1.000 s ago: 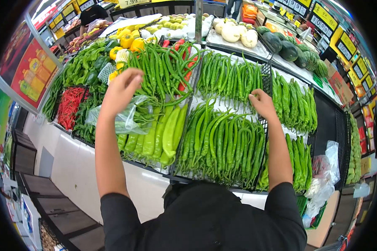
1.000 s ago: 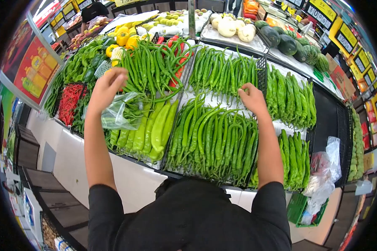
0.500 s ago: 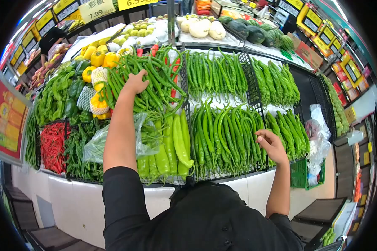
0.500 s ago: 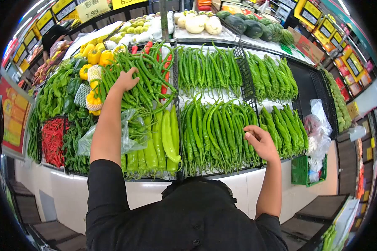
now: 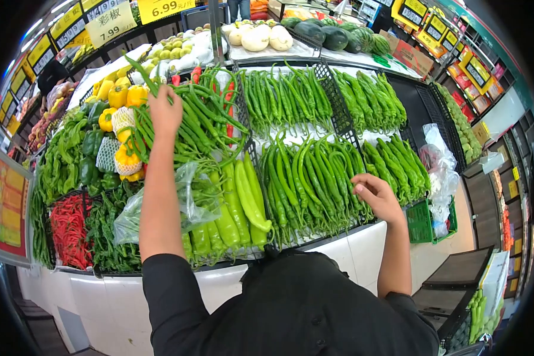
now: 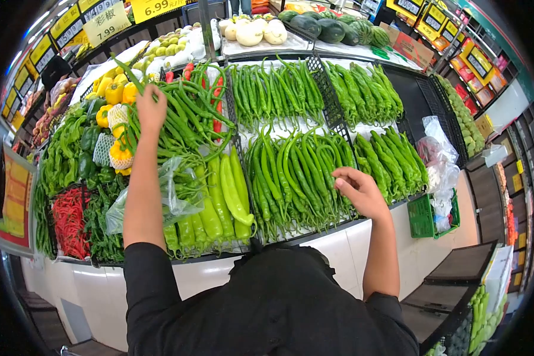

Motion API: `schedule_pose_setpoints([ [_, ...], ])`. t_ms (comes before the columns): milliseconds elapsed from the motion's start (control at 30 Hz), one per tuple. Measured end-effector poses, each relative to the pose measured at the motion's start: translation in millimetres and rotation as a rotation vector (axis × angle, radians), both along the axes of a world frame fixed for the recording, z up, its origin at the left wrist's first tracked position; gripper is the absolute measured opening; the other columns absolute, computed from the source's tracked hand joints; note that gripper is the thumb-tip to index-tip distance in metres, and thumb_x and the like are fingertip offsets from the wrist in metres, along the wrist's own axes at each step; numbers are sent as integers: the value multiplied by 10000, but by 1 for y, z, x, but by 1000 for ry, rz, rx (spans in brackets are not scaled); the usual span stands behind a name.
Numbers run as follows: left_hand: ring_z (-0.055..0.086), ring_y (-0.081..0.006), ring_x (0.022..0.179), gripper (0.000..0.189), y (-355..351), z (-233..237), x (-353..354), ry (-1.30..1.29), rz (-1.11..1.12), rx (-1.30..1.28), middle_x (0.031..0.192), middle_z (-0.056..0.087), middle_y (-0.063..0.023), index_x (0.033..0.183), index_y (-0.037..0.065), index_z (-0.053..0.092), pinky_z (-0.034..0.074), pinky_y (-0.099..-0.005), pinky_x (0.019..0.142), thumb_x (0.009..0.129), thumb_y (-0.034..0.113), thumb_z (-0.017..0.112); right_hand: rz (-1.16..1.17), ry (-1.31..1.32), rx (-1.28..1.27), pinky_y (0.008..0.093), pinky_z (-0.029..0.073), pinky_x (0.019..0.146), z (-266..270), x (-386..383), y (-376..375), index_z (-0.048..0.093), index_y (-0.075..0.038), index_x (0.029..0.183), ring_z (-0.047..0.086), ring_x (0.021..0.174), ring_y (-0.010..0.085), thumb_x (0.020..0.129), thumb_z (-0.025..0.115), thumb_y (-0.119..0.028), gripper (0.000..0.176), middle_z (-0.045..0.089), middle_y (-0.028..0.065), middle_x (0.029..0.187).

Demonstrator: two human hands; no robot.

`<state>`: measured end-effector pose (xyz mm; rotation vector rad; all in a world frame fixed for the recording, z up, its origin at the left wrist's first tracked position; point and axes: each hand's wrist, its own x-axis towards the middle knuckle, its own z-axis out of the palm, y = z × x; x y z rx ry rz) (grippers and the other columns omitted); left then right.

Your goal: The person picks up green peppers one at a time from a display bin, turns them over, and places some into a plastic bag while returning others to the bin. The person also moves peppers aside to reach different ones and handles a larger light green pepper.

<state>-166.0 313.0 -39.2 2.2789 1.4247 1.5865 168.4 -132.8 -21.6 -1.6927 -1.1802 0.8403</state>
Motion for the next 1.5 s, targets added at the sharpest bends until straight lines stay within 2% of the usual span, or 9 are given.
schedule_pose_setpoints([
  [267, 538, -316, 857, 163, -126, 131, 19, -251, -101, 294, 1025, 515, -167, 1003, 67, 606, 443, -393, 810, 860, 120, 663, 271, -53, 154, 247, 458, 695, 17, -31, 66, 644, -23, 1146, 527, 750, 72, 950, 631, -179, 250, 641, -4, 893],
  [500, 515, -231, 799, 176, -208, 143, 72, -93, -298, 471, 887, 587, -75, 965, 92, 636, 433, -351, 718, 819, 68, 731, 388, -95, 413, 265, 486, 738, 37, -64, 110, 419, -37, 1426, 572, 845, 128, 907, 638, -60, 565, 517, 120, 1267],
  [633, 523, -239, 814, 217, -223, 152, 97, 48, -431, 689, 910, 604, -69, 983, 86, 644, 426, -368, 711, 796, 22, 733, 404, -144, 536, 309, 510, 727, 33, -78, 147, 405, -22, 1429, 598, 841, 173, 903, 659, -123, 592, 501, 158, 1289],
  [867, 486, -115, 765, 195, -232, 168, 95, -308, -357, 396, 934, 558, -30, 1053, 93, 649, 403, -286, 722, 880, 141, 725, 461, -170, 628, 418, 509, 725, 35, -102, 171, 552, 51, 1197, 633, 785, 350, 920, 651, -247, 418, 630, 229, 901],
  [967, 435, -50, 547, 250, -231, 150, 86, -414, -314, 34, 843, 508, -4, 1208, 78, 574, 346, -206, 470, 1006, 224, 543, 490, -73, 486, 430, 484, 689, 26, -96, 158, 564, 10, 1077, 621, 771, 365, 924, 647, -235, 300, 622, 218, 869],
  [1067, 379, -40, 470, 319, -226, 111, 72, -529, -297, -230, 757, 431, 11, 1296, 89, 526, 312, -199, 384, 1065, 268, 397, 469, -70, 432, 333, 410, 578, -2, -79, 158, 562, -18, 1061, 480, 600, 161, 937, 647, -198, 235, 537, 79, 683],
  [1267, 379, -39, 584, 275, -263, 33, 55, -758, -244, -452, 846, 433, 1, 1296, 98, 508, 299, -185, 372, 1057, 201, 416, 296, -112, 185, 378, 460, 628, -23, -31, 179, 565, -46, 1021, 591, 676, 236, 951, 615, -239, 211, 611, 122, 754],
  [1300, 372, -34, 570, 269, -268, 26, 51, -775, -231, -464, 814, 424, 3, 1290, 93, 507, 296, -182, 365, 1058, 189, 411, 265, -97, 199, 310, 415, 596, -23, -20, 189, 530, -45, 962, 495, 665, 113, 970, 606, -232, 202, 601, 42, 769],
  [1500, 391, -35, 611, 241, -297, 7, 21, -754, -197, -547, 899, 430, 4, 1262, 81, 508, 302, -183, 361, 1047, 148, 423, 55, -68, 54, 323, 489, 635, -44, 45, 294, 605, 7, 912, 633, 702, 162, 948, 617, -264, 274, 690, 94, 811],
])
